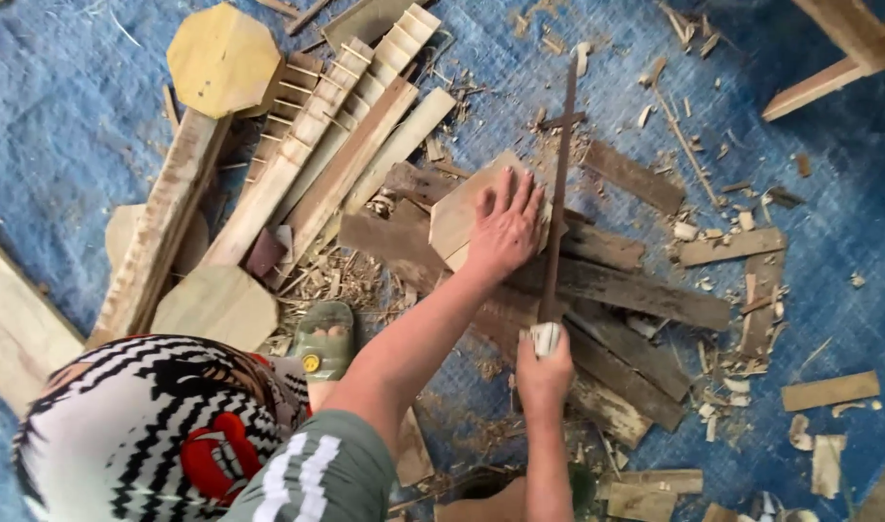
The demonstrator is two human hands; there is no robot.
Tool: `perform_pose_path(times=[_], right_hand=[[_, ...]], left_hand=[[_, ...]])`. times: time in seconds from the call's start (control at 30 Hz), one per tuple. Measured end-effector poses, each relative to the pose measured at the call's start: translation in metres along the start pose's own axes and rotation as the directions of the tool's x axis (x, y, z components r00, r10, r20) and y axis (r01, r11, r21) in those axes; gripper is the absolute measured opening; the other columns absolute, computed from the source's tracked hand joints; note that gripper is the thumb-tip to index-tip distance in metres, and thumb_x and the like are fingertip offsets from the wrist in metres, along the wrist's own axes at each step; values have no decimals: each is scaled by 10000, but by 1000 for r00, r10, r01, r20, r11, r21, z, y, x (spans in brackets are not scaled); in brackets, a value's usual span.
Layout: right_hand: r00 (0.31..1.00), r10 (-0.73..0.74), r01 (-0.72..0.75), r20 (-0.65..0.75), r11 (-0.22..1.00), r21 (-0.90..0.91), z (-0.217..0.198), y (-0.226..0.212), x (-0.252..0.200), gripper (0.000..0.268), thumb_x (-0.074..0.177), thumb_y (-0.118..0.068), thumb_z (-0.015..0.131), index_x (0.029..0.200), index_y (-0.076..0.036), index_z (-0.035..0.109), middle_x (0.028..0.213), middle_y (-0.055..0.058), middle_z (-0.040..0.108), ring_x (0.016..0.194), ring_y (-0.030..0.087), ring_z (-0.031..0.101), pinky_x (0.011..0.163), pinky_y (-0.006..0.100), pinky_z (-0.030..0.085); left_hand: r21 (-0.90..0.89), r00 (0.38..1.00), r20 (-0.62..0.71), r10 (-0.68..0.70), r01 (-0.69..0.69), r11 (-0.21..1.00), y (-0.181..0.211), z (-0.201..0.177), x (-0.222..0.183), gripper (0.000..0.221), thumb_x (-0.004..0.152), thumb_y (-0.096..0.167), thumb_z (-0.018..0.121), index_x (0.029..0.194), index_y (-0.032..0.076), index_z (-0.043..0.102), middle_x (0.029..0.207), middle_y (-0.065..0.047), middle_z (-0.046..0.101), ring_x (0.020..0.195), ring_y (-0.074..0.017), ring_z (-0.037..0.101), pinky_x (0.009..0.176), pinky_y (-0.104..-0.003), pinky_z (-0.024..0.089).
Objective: A person uses a hand saw to cut wood and then uses a metal tool to shape or pry wood pieces while working on the floor.
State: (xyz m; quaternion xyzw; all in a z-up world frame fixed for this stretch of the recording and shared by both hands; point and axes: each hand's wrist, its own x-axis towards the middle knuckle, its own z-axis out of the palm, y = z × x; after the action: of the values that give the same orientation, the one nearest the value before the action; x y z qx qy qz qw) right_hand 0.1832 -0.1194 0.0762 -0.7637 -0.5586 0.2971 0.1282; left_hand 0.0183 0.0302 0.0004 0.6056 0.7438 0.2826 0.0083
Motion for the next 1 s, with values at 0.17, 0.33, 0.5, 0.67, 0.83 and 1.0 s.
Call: perform_pose_path(times=[0.17, 0.33, 0.5, 0.67, 0.83, 1.0], right_hand=[[996, 77, -77, 39, 997, 17, -7, 50, -51, 403, 892, -240, 728, 1251, -81, 636, 894, 121, 727, 696, 243, 672, 597, 387, 537], [996, 85, -85, 5, 995, -44, -19, 71, -94, 344, 859, -276, 746, 1144, -88, 699, 787, 110, 748, 632, 233, 671, 597, 371, 531], [980, 181, -182, 80, 983, 8, -12, -36, -5, 636, 930, -363, 673, 1508, -154, 508, 1264, 213, 658, 1114, 375, 636, 910, 506, 531], [999, 40, -39, 18, 999, -3, -3, 25, -41, 641, 907, -332, 693, 1456, -45, 528, 1033, 179, 734, 795, 280, 709, 656, 398, 567], [980, 194, -192, 46, 980, -45, 0, 79, -64, 687, 843, -337, 750, 1459, -114, 542, 1001, 148, 764, 800, 275, 729, 699, 389, 584], [998, -44, 42, 33, 998, 55, 3, -10, 13, 599, 896, -259, 690, 1437, -52, 535, 1090, 182, 728, 855, 319, 709, 740, 423, 566]], left_hand=[[-29, 999, -27, -32, 31, 999, 1, 2, 7, 553, 1009, 370, 455, 1439, 40, 564, 1592, -166, 455, 1526, -438, 305, 1145, -568, 185], [-64, 995, 95, -20, 26, 998, -2, -4, 3, 588, 1026, 371, 396, 1514, 50, 465, 1640, -159, 372, 1561, -418, 210, 1187, -576, 114], [0, 976, 216, -40, 41, 999, -2, -3, 9, 607, 1030, 420, 374, 1555, 122, 431, 1678, -110, 309, 1573, -398, 155, 1157, -572, 108], [31, 998, 66, 4, -6, 999, 2, -3, 9, 558, 1025, 362, 406, 1486, 62, 503, 1628, -142, 398, 1539, -411, 260, 1120, -562, 186], [-2, 998, 59, 9, -9, 1000, 1, -17, 2, 554, 1027, 406, 442, 1478, 97, 527, 1620, -113, 416, 1535, -382, 281, 1130, -564, 195], [4, 990, 138, -20, 20, 1000, 0, -7, 5, 582, 1024, 425, 410, 1493, 94, 505, 1636, -127, 377, 1533, -399, 265, 1100, -587, 197]])
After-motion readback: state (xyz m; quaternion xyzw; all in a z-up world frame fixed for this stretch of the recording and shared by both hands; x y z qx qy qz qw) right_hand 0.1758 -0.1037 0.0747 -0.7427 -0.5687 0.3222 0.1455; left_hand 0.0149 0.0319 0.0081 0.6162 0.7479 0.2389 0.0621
